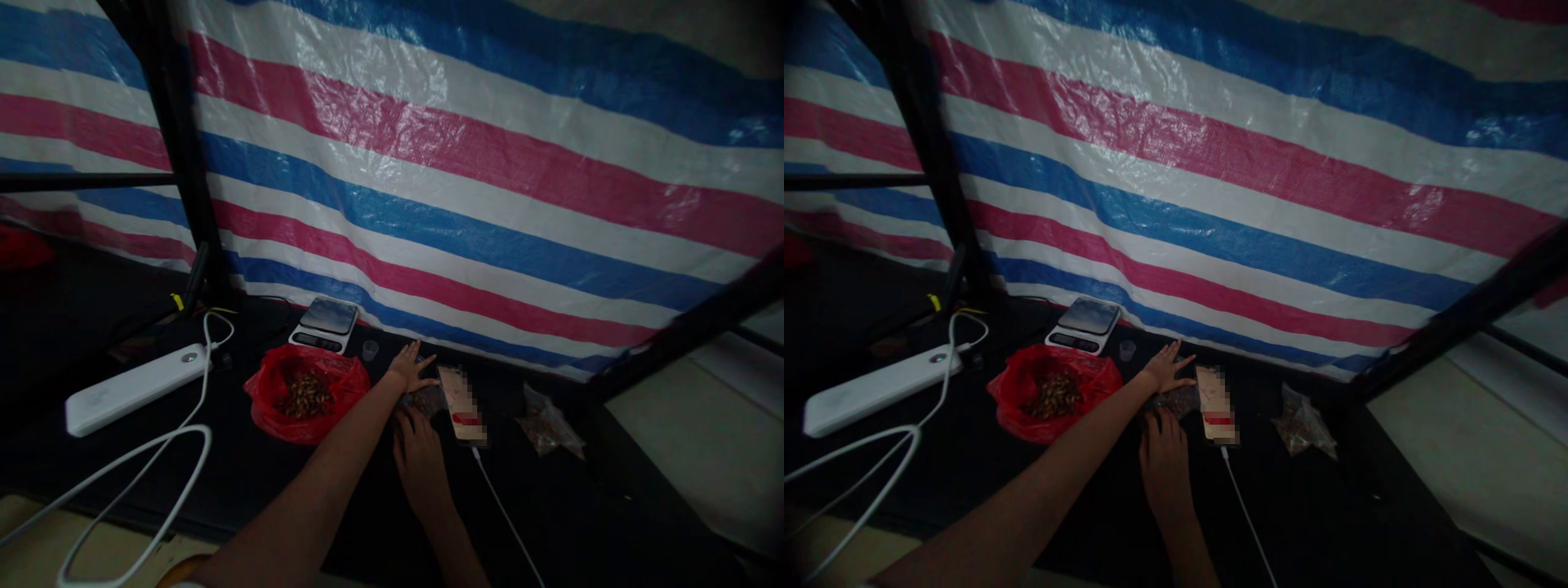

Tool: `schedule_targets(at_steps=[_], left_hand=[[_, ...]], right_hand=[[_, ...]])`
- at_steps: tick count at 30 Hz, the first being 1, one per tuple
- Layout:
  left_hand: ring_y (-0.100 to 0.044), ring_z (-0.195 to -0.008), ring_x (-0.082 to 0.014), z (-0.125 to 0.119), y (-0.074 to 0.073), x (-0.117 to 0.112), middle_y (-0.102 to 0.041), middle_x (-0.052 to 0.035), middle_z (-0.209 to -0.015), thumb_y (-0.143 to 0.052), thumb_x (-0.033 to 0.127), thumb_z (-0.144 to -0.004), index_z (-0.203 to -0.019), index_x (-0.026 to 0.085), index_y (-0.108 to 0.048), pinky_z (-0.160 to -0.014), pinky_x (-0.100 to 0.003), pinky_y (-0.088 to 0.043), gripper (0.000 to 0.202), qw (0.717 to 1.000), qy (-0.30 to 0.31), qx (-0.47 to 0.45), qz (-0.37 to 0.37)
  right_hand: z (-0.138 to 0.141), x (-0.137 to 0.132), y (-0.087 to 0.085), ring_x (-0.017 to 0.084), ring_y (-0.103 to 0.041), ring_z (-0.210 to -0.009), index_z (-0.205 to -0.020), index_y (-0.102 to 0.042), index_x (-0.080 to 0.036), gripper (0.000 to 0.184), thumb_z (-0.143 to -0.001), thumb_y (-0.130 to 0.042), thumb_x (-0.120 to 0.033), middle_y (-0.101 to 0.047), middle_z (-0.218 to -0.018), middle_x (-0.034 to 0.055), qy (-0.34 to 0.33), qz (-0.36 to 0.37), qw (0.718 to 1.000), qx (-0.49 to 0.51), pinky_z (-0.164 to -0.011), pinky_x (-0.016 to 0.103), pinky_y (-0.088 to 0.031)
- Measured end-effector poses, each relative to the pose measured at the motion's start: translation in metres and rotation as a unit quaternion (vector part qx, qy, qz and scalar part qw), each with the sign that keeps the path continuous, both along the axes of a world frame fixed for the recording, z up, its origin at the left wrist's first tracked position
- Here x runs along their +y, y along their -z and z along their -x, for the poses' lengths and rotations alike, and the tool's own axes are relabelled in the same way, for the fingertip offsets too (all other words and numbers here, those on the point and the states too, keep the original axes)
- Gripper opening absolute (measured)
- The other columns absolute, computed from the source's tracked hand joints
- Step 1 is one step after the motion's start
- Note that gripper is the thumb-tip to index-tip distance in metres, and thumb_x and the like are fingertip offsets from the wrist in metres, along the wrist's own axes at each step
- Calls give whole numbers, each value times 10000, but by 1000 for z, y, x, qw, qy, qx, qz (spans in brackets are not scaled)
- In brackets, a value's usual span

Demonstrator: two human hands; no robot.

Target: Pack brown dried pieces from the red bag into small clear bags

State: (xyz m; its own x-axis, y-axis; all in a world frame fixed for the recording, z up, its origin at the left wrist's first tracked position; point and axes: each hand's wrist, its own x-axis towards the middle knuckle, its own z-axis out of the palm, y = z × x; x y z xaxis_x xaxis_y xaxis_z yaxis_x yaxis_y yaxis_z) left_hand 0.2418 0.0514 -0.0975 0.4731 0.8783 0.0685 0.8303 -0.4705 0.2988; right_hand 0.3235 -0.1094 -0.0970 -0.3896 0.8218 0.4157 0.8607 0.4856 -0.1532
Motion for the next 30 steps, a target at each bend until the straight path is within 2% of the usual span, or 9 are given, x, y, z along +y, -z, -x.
schedule_targets(at_steps=[4,8,10,14,17,20,24,26,30], left_hand=[[-17,-1315,-266,-1,-1,-2,-50,-82,-1438,-275,704,-721,-1339,288,-217,-1049,-447,-61,747,1000,-15,-10,-5],[36,-1314,-257,-1,-6,-1,-57,-56,-1438,-251,712,-719,-1318,302,-271,-1034,-489,47,726,1000,-17,-2,3],[60,-1312,-245,-1,-8,2,-33,-51,-1438,-203,692,-744,-1324,311,-242,-1017,-511,85,695,999,-26,-4,19],[67,-1310,-232,-2,-11,8,5,-87,-1434,-95,537,-843,-1357,260,-127,-994,-566,52,584,997,-55,-9,47],[22,-1312,-253,-1,-13,9,-33,-124,-1428,-136,377,-877,-1361,185,-146,-975,-608,-1,520,997,-69,-1,46],[-32,-1312,-273,3,-15,8,-110,-140,-1420,-201,316,-868,-1351,113,-188,-973,-620,-23,525,997,-76,6,33],[-54,-1319,-218,11,-16,5,-214,-103,-1407,-263,370,-866,-1354,116,-184,-1025,-521,73,555,998,-63,10,-23],[-94,-1315,-221,13,-17,3,-264,-115,-1389,-305,430,-853,-1343,119,-232,-1035,-484,95,584,997,-63,12,-47],[-170,-1293,-279,13,-26,-2,-341,-177,-1340,-304,488,-844,-1314,90,-303,-1031,-511,55,616,993,-87,10,-78]], right_hand=[[0,1,-2,233,-442,-1106,-1151,-464,-191,375,-791,-381,-132,-503,-1155,106,0,11,1000,0,-855,386,-402],[2,1,-9,224,-443,-1105,-1145,-468,-210,377,-788,-383,-125,-503,-1161,91,-6,36,999,5,-868,391,-390],[2,1,-11,220,-446,-1104,-1143,-470,-214,378,-787,-388,-122,-506,-1162,88,-8,41,999,11,-870,389,-388],[1,1,-11,212,-443,-1115,-1149,-469,-219,383,-787,-392,-121,-507,-1169,83,-14,27,999,20,-875,380,-389],[0,1,-8,210,-453,-1109,-1143,-476,-224,376,-787,-399,-132,-513,-1165,78,-17,14,1000,17,-871,377,-395],[-2,1,-7,209,-459,-1103,-1140,-481,-224,370,-789,-401,-140,-517,-1164,77,-19,8,1000,20,-869,378,-398],[-2,2,-7,209,-449,-1112,-1141,-484,-218,371,-788,-404,-135,-514,-1171,79,-23,18,999,32,-875,379,-391],[-1,1,-8,210,-450,-1112,-1134,-492,-221,362,-792,-405,-141,-516,-1173,76,-25,25,999,41,-875,382,-388],[-3,1,-10,207,-475,-1086,-1103,-526,-232,323,-822,-378,-172,-548,-1142,65,-39,50,993,102,-889,390,-373]])
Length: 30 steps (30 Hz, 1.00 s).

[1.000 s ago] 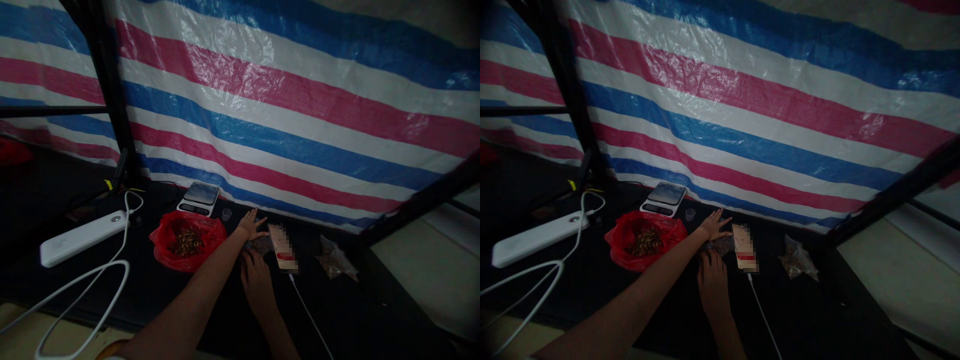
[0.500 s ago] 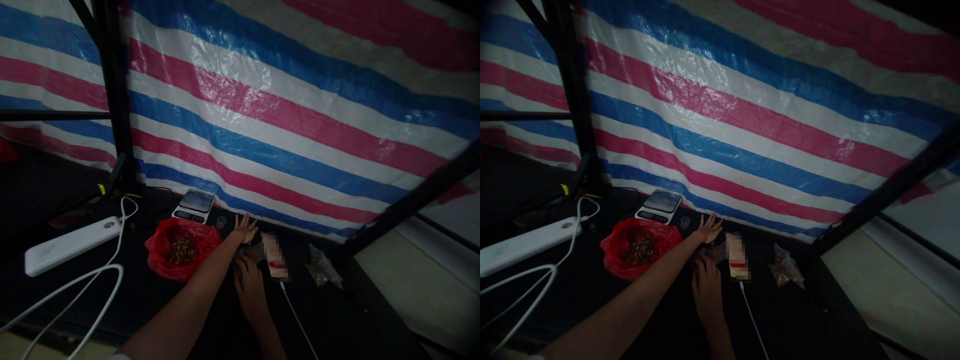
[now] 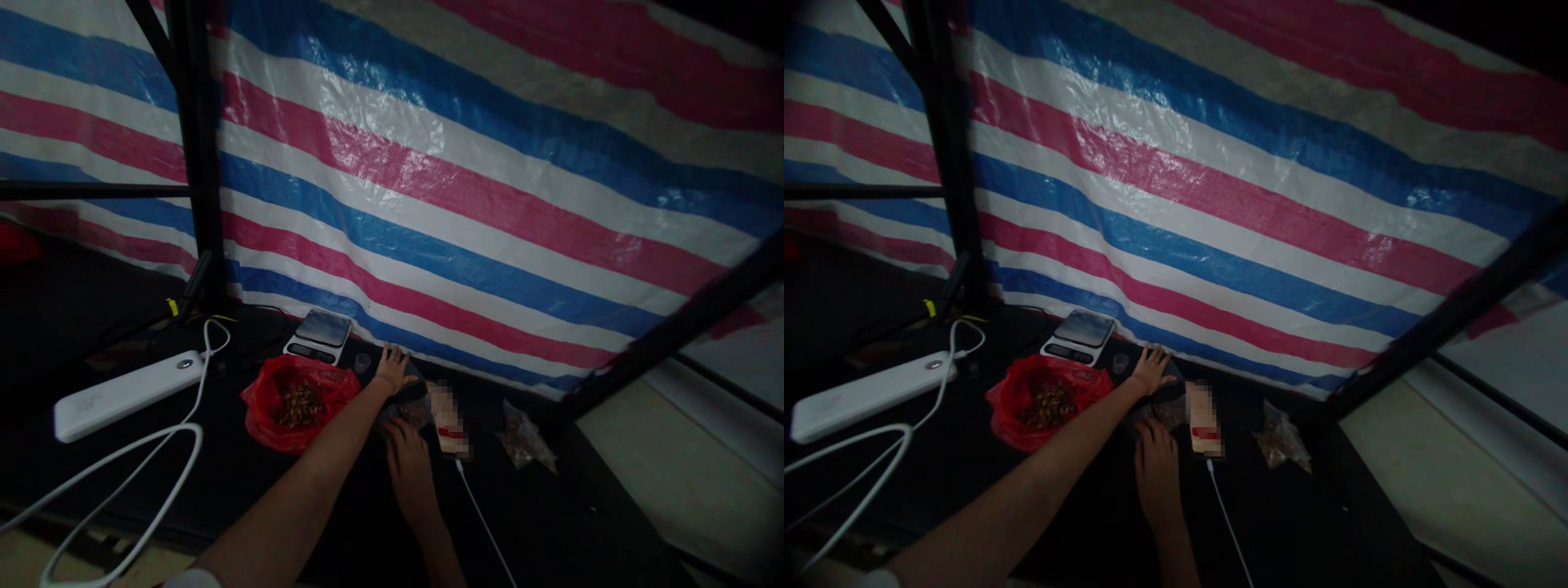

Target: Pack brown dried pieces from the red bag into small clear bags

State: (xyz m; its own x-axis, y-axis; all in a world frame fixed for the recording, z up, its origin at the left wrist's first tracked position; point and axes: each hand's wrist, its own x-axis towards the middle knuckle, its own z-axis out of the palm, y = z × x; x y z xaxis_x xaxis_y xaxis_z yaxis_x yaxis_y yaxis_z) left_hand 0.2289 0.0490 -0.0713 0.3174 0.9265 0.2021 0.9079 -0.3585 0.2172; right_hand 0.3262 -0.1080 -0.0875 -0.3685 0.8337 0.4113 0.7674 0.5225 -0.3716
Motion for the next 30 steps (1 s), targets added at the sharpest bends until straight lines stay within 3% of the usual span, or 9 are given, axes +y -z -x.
schedule_targets(at_steps=[5,8,10,13,17,21,24,27,30], left_hand=[[-241,-1257,-305,10,-39,-7,-375,-197,-1307,-335,384,-871,-1282,72,-340,-1014,-522,-85,516,991,83,-108,2],[-497,-1066,-202,27,-67,-16,-564,-82,-1136,-369,391,-864,-1129,165,-523,-925,-327,-343,381,974,185,-117,57],[-575,-917,-130,43,-82,-28,-624,-10,-1017,-427,382,-844,-1103,221,-539,-789,-206,-414,325,948,274,-122,106],[-592,-817,-127,67,-97,-52,-637,-17,-926,-593,320,-746,-1176,188,-458,-675,-178,-421,469,876,406,-161,205],[-577,-746,-126,94,-109,-75,-630,-13,-794,-597,284,-744,-933,144,-589,-648,-181,-392,235,897,364,-208,143],[-552,-693,-114,119,-120,-88,-623,-9,-721,-622,268,-719,-752,125,-621,-632,-179,-372,148,914,323,-210,128],[-528,-578,-91,135,-121,-100,-589,1,-633,-601,300,-733,-717,111,-585,-545,-173,-371,191,884,316,-274,209],[-441,-390,-61,150,-118,-110,-510,47,-499,-539,367,-769,-740,126,-525,-409,-162,-319,244,846,273,-367,273],[-356,-299,-49,164,-116,-113,-450,78,-407,-493,404,-791,-741,141,-496,-356,-157,-256,268,859,210,-407,230]], right_hand=[[-8,4,-7,200,-513,-1035,-1076,-547,-201,313,-848,-356,-300,-582,-1095,72,41,85,966,243,-898,355,-377],[-14,10,-17,210,-514,-1030,-1021,-564,-186,333,-807,-417,-394,-588,-1075,66,97,109,899,412,-864,331,-410],[-15,15,-25,216,-545,-966,-1005,-556,-192,357,-769,-456,-439,-586,-1059,61,111,138,851,494,-741,310,-474],[-9,24,-40,198,-593,-733,-970,-546,-207,385,-702,-517,-482,-592,-982,52,94,212,801,552,-468,265,-482],[7,33,-61,147,-547,-552,-877,-564,-211,352,-667,-553,-493,-587,-808,15,53,227,810,538,-345,219,-412],[25,43,-78,132,-530,-518,-915,-547,-221,333,-708,-520,-481,-589,-732,-7,20,202,845,495,-401,225,-416],[38,53,-85,154,-575,-650,-846,-521,-199,302,-707,-533,-467,-592,-750,4,30,148,865,479,-578,263,-464],[52,56,-89,152,-597,-782,-864,-430,-217,300,-710,-541,-449,-578,-857,7,46,61,850,521,-730,297,-454],[70,47,-96,142,-615,-799,-921,-383,-237,336,-706,-567,-418,-580,-905,5,0,68,850,522,-760,306,-451]])
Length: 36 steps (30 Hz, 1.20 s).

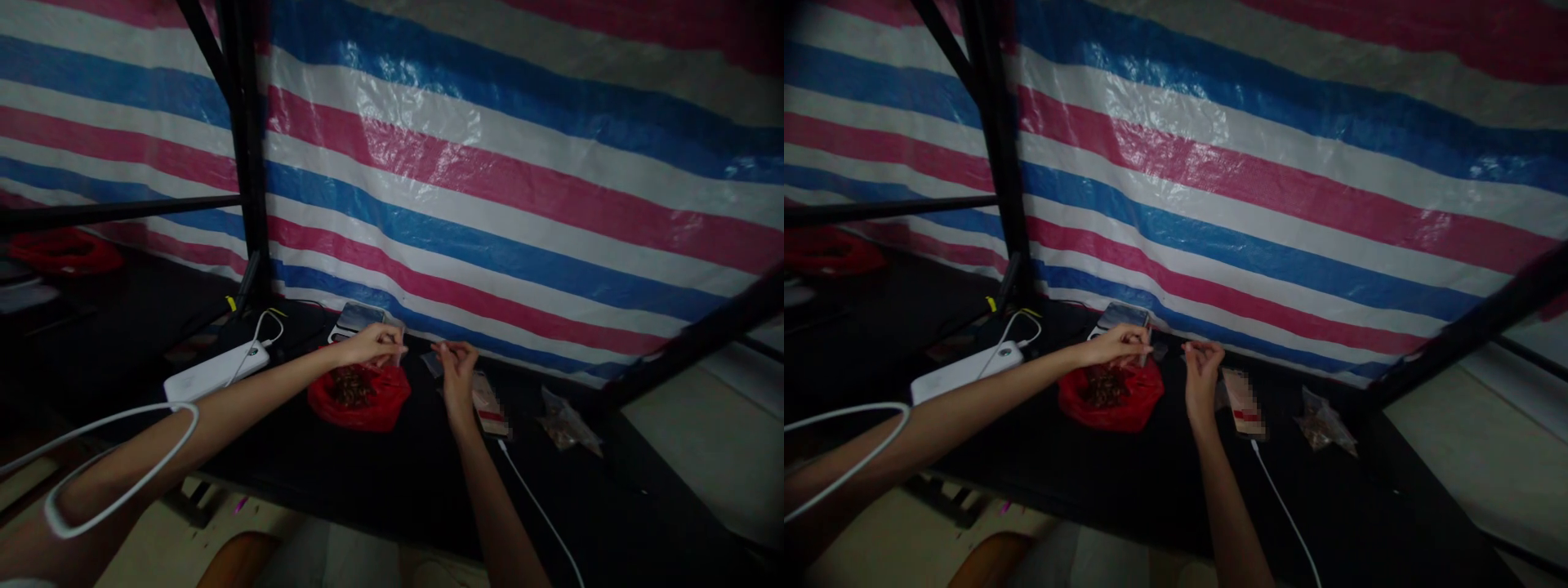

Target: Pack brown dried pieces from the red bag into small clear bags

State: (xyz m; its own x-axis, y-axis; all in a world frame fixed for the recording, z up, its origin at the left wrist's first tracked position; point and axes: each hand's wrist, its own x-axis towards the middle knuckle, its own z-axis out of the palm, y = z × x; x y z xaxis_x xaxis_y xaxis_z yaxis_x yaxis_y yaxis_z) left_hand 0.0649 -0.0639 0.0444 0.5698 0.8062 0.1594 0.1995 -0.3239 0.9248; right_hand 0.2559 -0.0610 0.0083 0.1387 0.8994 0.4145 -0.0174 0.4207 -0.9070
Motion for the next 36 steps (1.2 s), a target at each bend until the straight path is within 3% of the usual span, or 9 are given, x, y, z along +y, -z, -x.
schedule_targets(at_steps=[4,7,10,13,20,25,31,36], left_hand=[[-480,-399,-73,12,-4,-3,-557,42,-469,-480,383,-809,-751,153,-537,-453,-169,-317,244,987,-74,88,-116],[-569,-548,-114,16,-9,-7,-621,16,-557,-515,317,-798,-767,178,-592,-542,-188,-336,162,954,-96,200,-203],[-593,-616,-142,20,-12,-9,-632,8,-571,-509,279,-801,-785,196,-614,-576,-202,-338,135,932,-120,253,-232],[-600,-633,-140,25,-10,-10,-644,9,-595,-496,284,-810,-789,195,-614,-588,-197,-348,149,938,-120,247,-213],[-587,-538,-94,37,6,-2,-639,10,-600,-486,363,-811,-747,155,-590,-539,-163,-384,241,984,-37,154,-86],[-584,-538,-99,39,10,4,-634,-9,-631,-461,372,-821,-797,145,-592,-537,-176,-415,264,992,-33,102,-73],[-568,-521,-98,42,16,8,-615,-7,-607,-463,386,-817,-789,136,-582,-536,-186,-425,279,995,-25,77,-54],[-562,-527,-90,40,19,3,-609,0,-634,-419,404,-837,-798,138,-559,-537,-180,-405,303,992,-45,99,-58]], right_hand=[[31,-12,-10,167,-634,-748,-989,-460,-223,424,-648,-635,-404,-640,-814,8,-155,105,982,-26,-709,317,-487],[50,-9,-15,184,-631,-762,-926,-575,-184,407,-586,-684,-378,-665,-823,31,-183,142,973,-12,-702,315,-496],[61,-2,-15,181,-635,-726,-790,-640,-147,315,-550,-712,-338,-678,-793,39,-196,146,970,2,-685,300,-498],[64,2,-10,167,-639,-641,-733,-656,-132,290,-527,-732,-322,-684,-715,32,-200,153,967,26,-657,301,-506],[68,2,1,186,-649,-590,-770,-670,-136,358,-493,-751,-347,-692,-694,35,-188,170,966,45,-622,363,-543],[66,2,-3,210,-658,-680,-809,-675,-135,373,-516,-741,-356,-698,-751,53,-198,163,966,40,-671,386,-543],[68,4,0,207,-660,-648,-757,-675,-137,361,-503,-741,-385,-697,-705,48,-186,180,965,38,-652,375,-551],[73,4,5,186,-657,-610,-735,-659,-138,321,-531,-722,-378,-686,-663,32,-169,180,968,43,-637,340,-552]])
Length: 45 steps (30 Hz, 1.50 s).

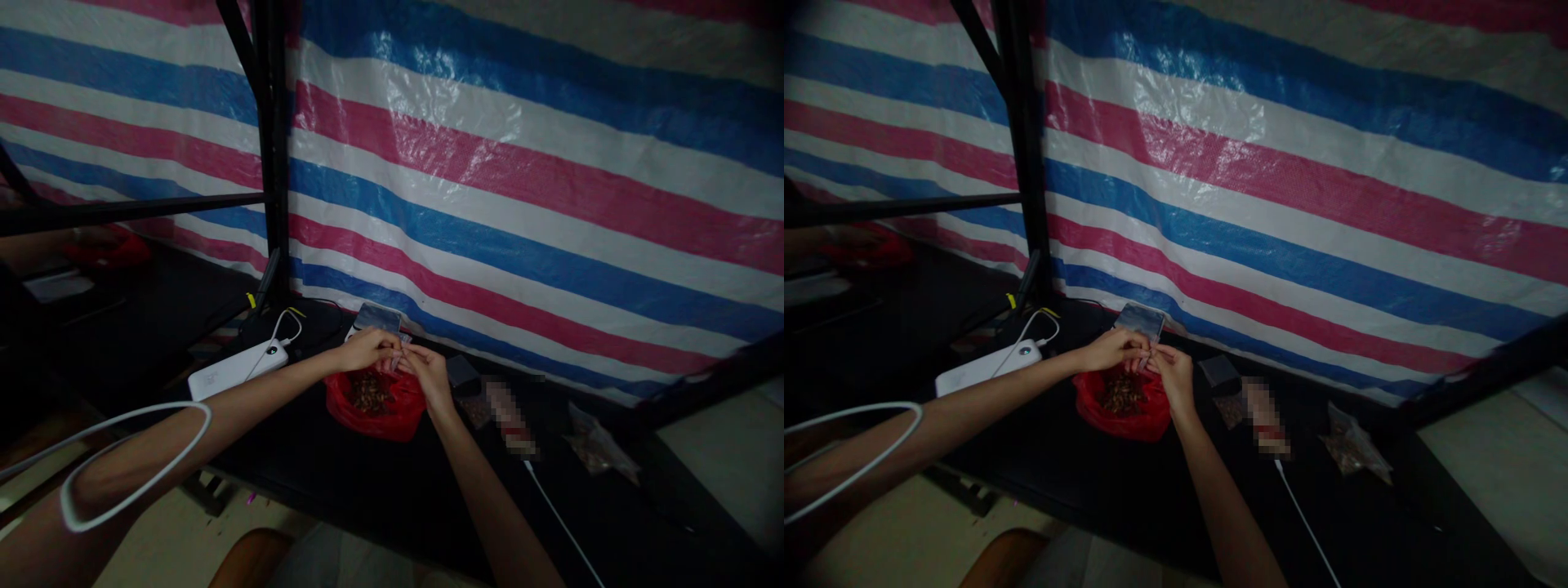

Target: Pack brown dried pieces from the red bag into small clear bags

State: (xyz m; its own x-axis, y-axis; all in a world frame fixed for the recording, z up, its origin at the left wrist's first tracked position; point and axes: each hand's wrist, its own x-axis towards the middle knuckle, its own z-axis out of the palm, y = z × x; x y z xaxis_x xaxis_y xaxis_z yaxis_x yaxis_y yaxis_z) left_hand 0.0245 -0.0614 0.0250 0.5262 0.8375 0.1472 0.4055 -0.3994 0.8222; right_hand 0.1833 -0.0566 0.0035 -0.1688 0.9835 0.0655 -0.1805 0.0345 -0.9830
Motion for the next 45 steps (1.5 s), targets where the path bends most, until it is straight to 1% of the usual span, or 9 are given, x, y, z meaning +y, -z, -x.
schedule_targets(at_steps=[6,12,16,20,25,29,32,36,45], left_hand=[[-542,-565,-90,-5,-7,-11,-606,17,-647,-389,333,-853,-799,155,-549,-569,-180,-360,245,992,-63,57,-98],[-493,-560,-97,-11,-5,-14,-554,28,-601,-493,217,-750,-688,162,-551,-547,-186,-318,101,966,-126,139,-180],[-505,-557,-118,-17,-7,-17,-550,9,-586,-488,205,-734,-685,165,-556,-535,-202,-309,92,950,-132,186,-214],[-523,-567,-139,-13,-14,-19,-571,-19,-612,-467,198,-741,-701,166,-560,-520,-211,-300,106,930,-153,231,-241],[-507,-534,-115,10,-29,-15,-550,7,-580,-451,225,-770,-690,163,-543,-528,-203,-308,137,929,-217,182,-240],[-530,-593,-117,12,-27,-15,-582,3,-643,-392,296,-836,-723,167,-562,-571,-201,-335,241,951,-164,142,-219],[-534,-619,-127,2,-17,-17,-576,-3,-653,-379,303,-850,-749,165,-555,-583,-206,-344,245,958,-137,143,-206],[-514,-601,-122,-6,-9,-18,-554,-6,-644,-385,295,-846,-734,155,-528,-563,-202,-342,230,966,-112,140,-188],[-486,-471,-75,-2,-16,-19,-528,17,-595,-336,208,-840,-769,135,-512,-469,-172,-323,203,992,0,99,-76]], right_hand=[[5,4,4,168,-634,-537,-742,-644,-137,281,-531,-701,-314,-669,-609,19,52,-49,997,-26,-538,277,-528],[10,1,11,189,-632,-535,-727,-641,-151,201,-543,-651,-230,-673,-578,21,74,-51,995,-38,-492,258,-493],[16,1,14,183,-629,-538,-731,-640,-147,199,-544,-635,-212,-673,-577,17,82,-45,995,-16,-490,252,-484],[11,5,18,191,-640,-566,-675,-623,-150,174,-530,-653,-240,-674,-591,32,83,-25,996,31,-538,279,-505],[-12,5,14,214,-666,-699,-704,-603,-162,263,-555,-692,-361,-700,-721,78,56,38,996,52,-639,305,-518],[-7,-2,1,203,-669,-663,-830,-620,-151,383,-609,-660,-462,-701,-765,102,-41,66,997,-19,-616,295,-515],[4,-5,-5,201,-667,-614,-780,-631,-124,423,-579,-673,-493,-697,-689,99,-75,62,995,-35,-619,295,-512],[5,-6,-4,212,-667,-619,-739,-646,-111,445,-524,-708,-496,-689,-640,91,-81,62,994,-40,-648,308,-510],[-5,-4,7,196,-665,-599,-729,-640,-122,403,-535,-697,-471,-689,-642,80,-73,113,990,-53,-585,263,-508]])
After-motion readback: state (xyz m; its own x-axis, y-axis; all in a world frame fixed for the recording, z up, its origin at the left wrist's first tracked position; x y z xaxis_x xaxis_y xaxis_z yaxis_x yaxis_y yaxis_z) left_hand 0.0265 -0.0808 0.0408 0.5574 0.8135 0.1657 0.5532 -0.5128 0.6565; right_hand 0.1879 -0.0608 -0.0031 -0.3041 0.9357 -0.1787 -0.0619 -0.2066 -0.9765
